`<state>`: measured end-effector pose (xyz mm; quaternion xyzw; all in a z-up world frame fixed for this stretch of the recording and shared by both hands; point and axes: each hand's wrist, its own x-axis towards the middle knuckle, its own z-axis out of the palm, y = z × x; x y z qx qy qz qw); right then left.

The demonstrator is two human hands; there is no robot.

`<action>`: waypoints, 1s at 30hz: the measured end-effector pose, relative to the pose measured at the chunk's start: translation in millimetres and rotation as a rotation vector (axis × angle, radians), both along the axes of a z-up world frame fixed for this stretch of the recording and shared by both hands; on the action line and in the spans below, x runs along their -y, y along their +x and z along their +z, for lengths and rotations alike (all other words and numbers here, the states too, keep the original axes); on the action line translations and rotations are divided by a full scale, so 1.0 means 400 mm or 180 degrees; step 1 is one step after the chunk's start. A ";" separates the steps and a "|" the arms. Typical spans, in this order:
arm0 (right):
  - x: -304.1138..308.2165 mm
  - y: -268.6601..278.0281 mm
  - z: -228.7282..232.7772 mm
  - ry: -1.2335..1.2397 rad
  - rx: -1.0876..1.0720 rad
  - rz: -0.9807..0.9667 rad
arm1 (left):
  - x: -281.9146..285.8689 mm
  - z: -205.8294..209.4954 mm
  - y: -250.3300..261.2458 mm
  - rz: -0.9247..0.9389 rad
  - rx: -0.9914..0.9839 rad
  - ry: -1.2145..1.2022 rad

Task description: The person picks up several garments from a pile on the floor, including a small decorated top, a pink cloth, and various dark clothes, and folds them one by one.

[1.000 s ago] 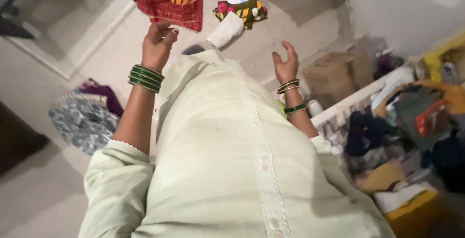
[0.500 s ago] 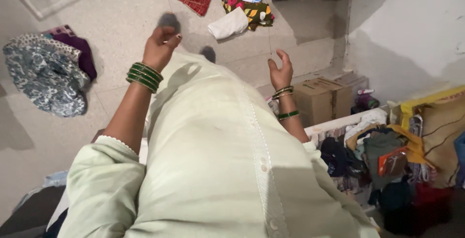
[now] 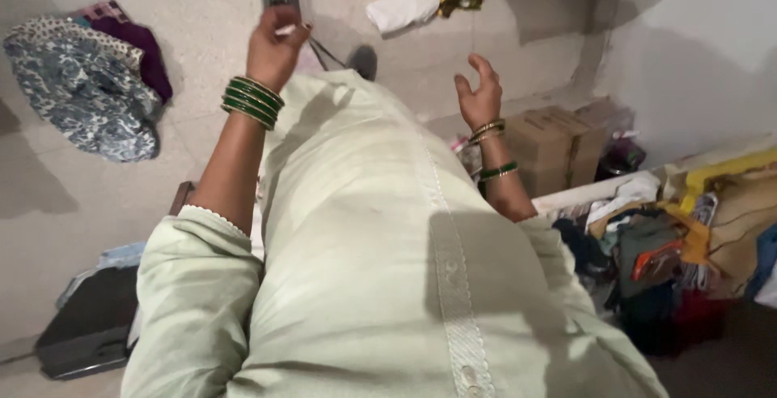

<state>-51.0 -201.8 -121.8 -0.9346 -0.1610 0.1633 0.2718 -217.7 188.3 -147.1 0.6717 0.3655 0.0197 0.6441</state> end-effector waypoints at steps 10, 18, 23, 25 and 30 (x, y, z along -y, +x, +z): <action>-0.314 0.049 0.042 -0.0175 -0.0202 0.0477 | -0.242 -0.085 0.018 -0.0076 -0.0074 -0.0357; -0.414 0.079 0.027 -0.0466 -0.0557 0.0364 | -0.319 -0.132 0.125 -0.0197 -0.0248 -0.0672; -0.399 0.074 0.014 -0.0387 -0.0767 0.0202 | -0.324 -0.124 0.188 -0.0385 -0.0373 -0.0624; -0.387 0.077 -0.005 -0.0401 -0.0814 0.0183 | -0.314 -0.126 0.205 -0.0350 -0.0362 -0.0640; -0.313 0.139 -0.068 -0.0504 -0.0850 0.0487 | -0.243 -0.090 0.231 -0.0201 -0.0123 -0.0675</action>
